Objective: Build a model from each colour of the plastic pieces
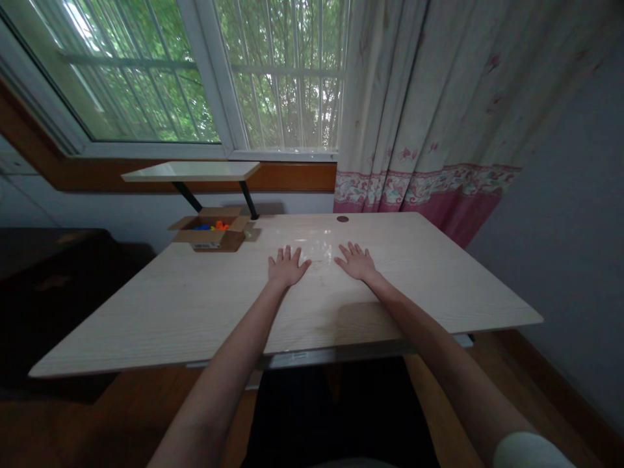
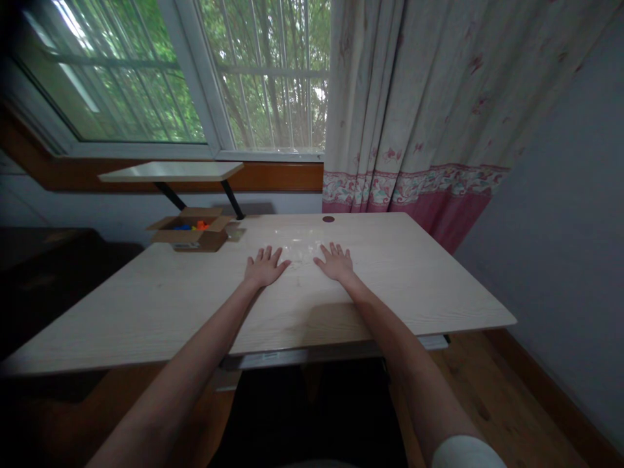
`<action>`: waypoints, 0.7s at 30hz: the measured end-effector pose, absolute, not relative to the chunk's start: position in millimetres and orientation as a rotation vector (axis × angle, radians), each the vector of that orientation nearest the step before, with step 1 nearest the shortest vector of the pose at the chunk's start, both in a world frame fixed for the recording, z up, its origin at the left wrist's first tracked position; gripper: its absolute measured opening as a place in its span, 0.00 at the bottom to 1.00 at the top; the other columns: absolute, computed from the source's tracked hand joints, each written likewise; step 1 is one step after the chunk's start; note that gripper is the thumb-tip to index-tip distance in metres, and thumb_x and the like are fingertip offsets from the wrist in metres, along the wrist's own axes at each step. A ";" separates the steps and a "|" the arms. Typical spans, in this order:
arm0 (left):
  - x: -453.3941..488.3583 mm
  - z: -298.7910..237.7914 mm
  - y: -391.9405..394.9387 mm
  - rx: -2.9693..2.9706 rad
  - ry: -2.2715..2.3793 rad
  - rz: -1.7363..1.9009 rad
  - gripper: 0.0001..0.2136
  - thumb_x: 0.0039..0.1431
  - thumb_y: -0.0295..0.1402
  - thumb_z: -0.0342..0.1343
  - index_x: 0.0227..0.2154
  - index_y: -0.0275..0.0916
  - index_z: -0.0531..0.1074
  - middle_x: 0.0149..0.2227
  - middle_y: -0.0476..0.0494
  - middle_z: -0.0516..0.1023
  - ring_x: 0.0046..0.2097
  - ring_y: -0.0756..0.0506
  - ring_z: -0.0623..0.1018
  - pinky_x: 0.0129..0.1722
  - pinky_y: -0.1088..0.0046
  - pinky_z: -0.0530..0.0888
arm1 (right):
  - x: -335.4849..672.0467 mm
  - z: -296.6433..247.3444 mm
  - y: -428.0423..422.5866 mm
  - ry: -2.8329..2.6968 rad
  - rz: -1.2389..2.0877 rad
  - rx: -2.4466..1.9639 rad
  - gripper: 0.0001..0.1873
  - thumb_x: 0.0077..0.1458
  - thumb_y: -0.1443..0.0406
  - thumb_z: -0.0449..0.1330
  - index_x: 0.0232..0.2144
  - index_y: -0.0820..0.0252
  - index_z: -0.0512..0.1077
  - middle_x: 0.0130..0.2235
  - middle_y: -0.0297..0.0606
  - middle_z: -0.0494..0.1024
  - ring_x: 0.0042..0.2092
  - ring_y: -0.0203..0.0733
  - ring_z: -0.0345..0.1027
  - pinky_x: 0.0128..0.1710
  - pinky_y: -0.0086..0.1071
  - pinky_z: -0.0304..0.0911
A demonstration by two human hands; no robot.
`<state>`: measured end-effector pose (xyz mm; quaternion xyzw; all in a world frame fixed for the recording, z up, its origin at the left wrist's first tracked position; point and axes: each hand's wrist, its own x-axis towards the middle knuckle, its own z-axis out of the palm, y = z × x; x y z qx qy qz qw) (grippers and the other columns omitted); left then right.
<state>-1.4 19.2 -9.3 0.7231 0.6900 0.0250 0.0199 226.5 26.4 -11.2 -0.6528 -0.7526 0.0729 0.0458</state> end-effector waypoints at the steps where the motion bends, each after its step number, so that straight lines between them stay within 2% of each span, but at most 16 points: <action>1: -1.4 -9.5 19.4 2.244 2.138 0.081 0.37 0.53 0.59 0.24 0.63 0.46 0.46 0.66 0.40 0.42 0.65 0.34 0.46 0.58 0.45 0.48 | 226.6 -11.4 26.4 -2.296 0.221 -1.993 0.37 0.56 0.43 0.34 0.63 0.51 0.43 0.66 0.41 0.40 0.66 0.51 0.34 0.60 0.52 0.33; 21: -1.8 -9.9 19.0 2.232 2.116 0.141 0.37 0.54 0.58 0.28 0.63 0.45 0.47 0.66 0.37 0.43 0.65 0.33 0.46 0.57 0.43 0.48 | 226.9 -11.1 26.0 -2.278 0.234 -1.967 0.37 0.57 0.43 0.36 0.63 0.51 0.44 0.66 0.42 0.42 0.66 0.51 0.35 0.60 0.52 0.33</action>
